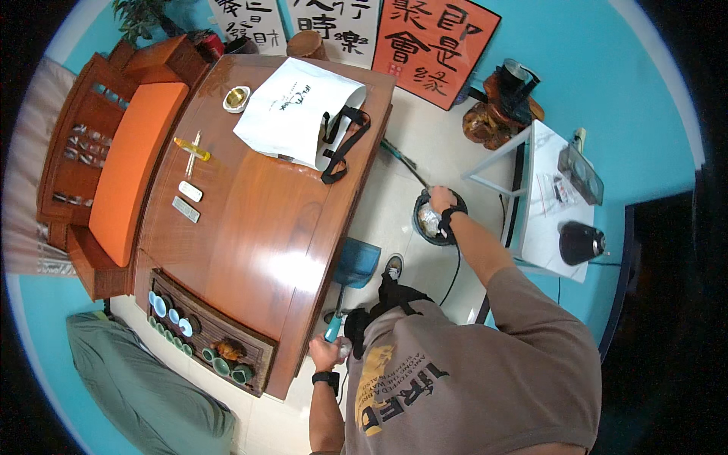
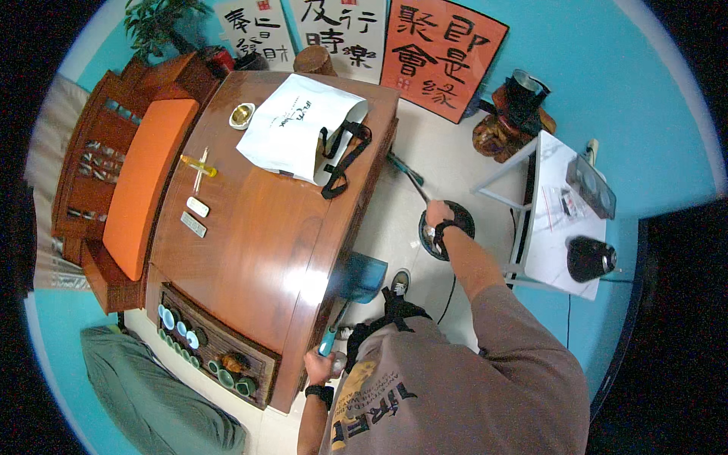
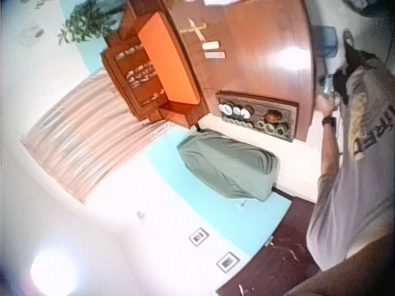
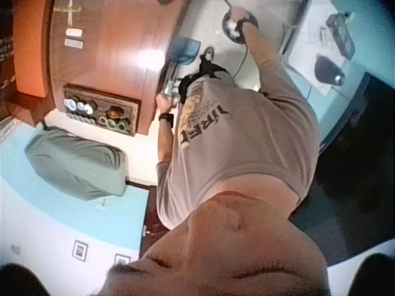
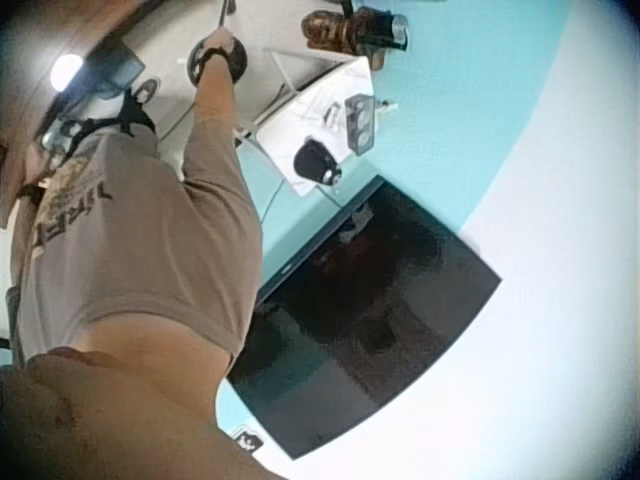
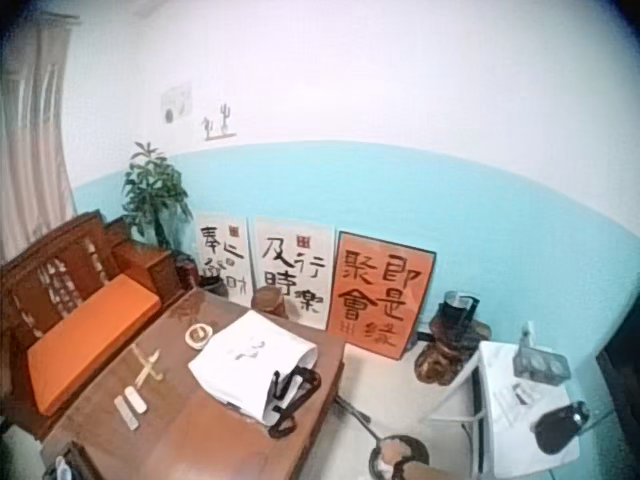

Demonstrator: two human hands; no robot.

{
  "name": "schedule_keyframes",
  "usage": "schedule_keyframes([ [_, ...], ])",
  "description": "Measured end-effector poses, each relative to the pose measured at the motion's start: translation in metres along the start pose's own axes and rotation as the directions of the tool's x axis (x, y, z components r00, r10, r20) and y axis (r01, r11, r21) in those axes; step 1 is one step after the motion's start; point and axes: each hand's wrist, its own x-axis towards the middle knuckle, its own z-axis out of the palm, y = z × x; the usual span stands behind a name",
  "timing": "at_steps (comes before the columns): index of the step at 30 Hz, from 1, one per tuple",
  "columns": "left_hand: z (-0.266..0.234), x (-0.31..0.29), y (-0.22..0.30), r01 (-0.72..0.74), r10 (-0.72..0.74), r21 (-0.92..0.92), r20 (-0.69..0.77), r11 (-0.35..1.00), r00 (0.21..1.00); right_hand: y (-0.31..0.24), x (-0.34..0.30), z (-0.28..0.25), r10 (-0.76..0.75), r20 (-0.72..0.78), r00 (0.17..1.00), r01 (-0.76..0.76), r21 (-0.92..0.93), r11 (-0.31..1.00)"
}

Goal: The person sweeps the tiled floor using a broom and a dustpan, moving debris from the area near a bed and a wooden table toward the center of the room.

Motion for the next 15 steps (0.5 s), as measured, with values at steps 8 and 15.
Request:
schedule_keyframes([
  [8,-0.008,0.029,0.040,0.095,-0.098,0.050,0.068,0.994,0.993,0.019,-0.064,0.043,-0.423,0.044,0.905,0.425,-0.146,0.893],
  [15,-0.022,0.046,0.026,0.011,-0.022,0.055,0.186,0.998,0.982,0.031,-0.196,0.045,-0.482,0.293,0.826,0.505,-0.002,0.863],
])
